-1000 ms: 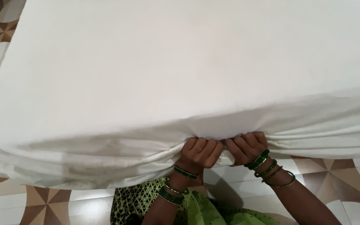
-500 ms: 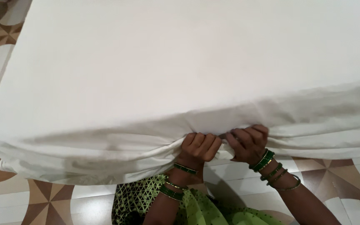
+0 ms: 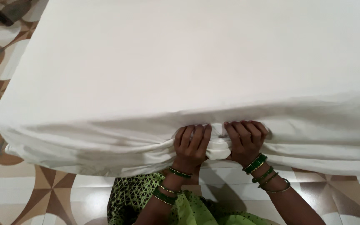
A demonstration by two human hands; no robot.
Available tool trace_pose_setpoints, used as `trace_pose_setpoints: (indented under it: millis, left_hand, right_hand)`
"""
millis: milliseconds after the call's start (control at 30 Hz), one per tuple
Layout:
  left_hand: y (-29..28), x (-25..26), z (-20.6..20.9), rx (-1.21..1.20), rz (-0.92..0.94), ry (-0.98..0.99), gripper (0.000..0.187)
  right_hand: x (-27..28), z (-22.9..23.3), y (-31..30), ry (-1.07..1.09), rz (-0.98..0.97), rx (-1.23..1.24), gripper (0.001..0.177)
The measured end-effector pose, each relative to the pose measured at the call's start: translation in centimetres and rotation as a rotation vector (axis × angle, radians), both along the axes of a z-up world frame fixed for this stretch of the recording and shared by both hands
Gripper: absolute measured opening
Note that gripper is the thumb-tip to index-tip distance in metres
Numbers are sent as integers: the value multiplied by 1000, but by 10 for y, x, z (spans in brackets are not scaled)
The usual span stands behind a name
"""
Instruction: The person smooths a white sheet over a bed and tucks the edges of the sheet under the mattress by hand.
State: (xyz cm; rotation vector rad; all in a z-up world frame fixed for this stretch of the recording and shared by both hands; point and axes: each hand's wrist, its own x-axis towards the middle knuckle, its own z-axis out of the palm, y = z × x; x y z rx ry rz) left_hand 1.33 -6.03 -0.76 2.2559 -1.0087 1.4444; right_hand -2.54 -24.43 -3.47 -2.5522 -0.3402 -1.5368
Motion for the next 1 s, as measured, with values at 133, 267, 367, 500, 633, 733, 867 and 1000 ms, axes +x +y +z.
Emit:
trace_pose_setpoints:
  millis: [133, 267, 367, 500, 633, 733, 867, 1000]
  left_hand:
    - [1, -4, 10, 31, 0, 79, 24]
    - [3, -3, 21, 174, 59, 25, 19]
    - [6, 6, 32, 382, 82, -92, 13]
    - [3, 20, 46, 591, -20, -84, 18]
    - [-17, 27, 55, 738, -101, -6, 27]
    - [-26, 18, 62, 777, -23, 5, 20]
    - [-32, 12, 63, 849, 24, 37, 28]
    - [-35, 7, 65, 848, 67, 30, 33]
  right_hand:
    - [8, -12, -4, -85, 40, 14, 61]
    - [9, -29, -6, -77, 38, 53, 43]
    - [8, -35, -6, -35, 4, 58, 30]
    - [10, -34, -3, -40, 16, 100, 35]
    - [14, -38, 2, -62, -5, 154, 50]
    - [8, -43, 0, 20, -57, 175, 30]
    - [6, -40, -4, 42, -33, 100, 48]
    - [-4, -20, -18, 127, 20, -8, 64]
